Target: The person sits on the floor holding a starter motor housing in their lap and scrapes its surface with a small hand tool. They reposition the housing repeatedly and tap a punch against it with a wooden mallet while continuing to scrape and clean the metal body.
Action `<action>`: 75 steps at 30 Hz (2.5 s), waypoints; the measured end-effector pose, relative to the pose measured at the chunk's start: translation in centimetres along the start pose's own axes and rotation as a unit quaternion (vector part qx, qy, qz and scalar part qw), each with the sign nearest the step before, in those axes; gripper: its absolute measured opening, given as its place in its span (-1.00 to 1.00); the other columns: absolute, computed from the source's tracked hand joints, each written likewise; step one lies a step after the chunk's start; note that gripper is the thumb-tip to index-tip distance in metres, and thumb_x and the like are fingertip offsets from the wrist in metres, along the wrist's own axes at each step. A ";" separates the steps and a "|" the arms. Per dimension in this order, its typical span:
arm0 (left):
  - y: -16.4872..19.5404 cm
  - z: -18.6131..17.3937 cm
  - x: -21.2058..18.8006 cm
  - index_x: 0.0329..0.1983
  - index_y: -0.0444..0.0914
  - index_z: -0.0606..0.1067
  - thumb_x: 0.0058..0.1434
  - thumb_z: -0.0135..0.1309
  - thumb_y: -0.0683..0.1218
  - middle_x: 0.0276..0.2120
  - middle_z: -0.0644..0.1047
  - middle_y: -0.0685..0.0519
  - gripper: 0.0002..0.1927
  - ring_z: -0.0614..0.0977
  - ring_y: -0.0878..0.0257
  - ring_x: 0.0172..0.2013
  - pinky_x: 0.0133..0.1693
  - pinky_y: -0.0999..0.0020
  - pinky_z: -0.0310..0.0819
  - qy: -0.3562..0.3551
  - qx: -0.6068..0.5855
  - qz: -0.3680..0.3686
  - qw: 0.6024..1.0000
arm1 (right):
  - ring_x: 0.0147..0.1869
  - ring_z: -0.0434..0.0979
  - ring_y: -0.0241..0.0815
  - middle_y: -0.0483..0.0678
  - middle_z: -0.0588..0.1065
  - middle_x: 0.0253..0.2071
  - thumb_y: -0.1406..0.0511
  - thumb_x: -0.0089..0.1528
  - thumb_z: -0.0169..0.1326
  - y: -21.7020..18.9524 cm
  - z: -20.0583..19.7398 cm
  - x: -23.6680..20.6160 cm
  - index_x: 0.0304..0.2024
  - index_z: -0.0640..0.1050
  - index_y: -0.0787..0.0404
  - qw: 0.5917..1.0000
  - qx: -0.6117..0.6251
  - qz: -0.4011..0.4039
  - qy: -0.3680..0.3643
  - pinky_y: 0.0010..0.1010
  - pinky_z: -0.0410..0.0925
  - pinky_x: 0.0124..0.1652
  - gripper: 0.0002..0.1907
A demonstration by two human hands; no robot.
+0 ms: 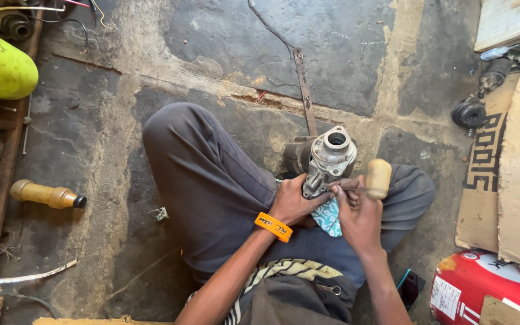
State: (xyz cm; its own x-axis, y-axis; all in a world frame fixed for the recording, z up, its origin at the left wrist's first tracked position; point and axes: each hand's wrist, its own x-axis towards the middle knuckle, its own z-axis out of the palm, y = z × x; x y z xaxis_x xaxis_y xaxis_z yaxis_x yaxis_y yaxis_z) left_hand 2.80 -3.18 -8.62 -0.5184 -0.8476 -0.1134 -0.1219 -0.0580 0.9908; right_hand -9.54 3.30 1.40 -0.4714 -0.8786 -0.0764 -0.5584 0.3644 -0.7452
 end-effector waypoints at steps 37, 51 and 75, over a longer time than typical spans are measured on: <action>-0.2 -0.2 0.2 -0.19 -0.36 0.56 0.09 0.30 0.14 -0.36 0.65 -0.21 -0.52 0.75 -0.03 -0.23 -0.24 0.17 0.61 -0.041 -0.022 -0.032 0.998 | 0.07 0.62 -0.14 0.17 0.55 -0.05 0.56 0.37 0.05 4.9 5.1 -2.6 -0.10 0.39 0.43 0.956 0.212 -0.122 0.159 -0.42 0.49 0.09 -0.89; -0.1 -0.6 0.3 -0.15 -0.34 0.57 0.09 0.31 0.12 -0.34 0.67 -0.15 -0.53 0.76 0.04 -0.25 -0.22 0.20 0.60 -0.055 -0.030 -0.030 0.998 | 0.01 0.65 -0.21 0.11 0.58 -0.10 0.51 0.39 0.04 4.7 4.6 -2.3 -0.09 0.43 0.43 0.970 0.165 -0.088 0.153 -0.50 0.50 0.01 -0.93; 0.1 -0.6 0.3 -0.11 -0.33 0.58 0.08 0.33 0.14 -0.29 0.68 -0.13 -0.50 0.76 0.10 -0.23 -0.20 0.20 0.60 -0.064 -0.056 -0.044 0.995 | -0.07 0.64 -0.26 0.15 0.61 -0.10 0.49 0.41 0.02 4.7 4.8 -2.4 -0.07 0.42 0.44 0.957 0.241 -0.017 0.159 -0.50 0.51 -0.08 -0.92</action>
State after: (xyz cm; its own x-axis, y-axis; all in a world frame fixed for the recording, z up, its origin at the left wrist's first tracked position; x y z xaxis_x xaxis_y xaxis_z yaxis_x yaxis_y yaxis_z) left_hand 3.14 -3.78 -8.47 -0.6138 -0.7631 -0.2024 -0.0814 -0.1938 0.9777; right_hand -7.79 5.66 -5.11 -0.6852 -0.7210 0.1029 -0.2345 0.0846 -0.9684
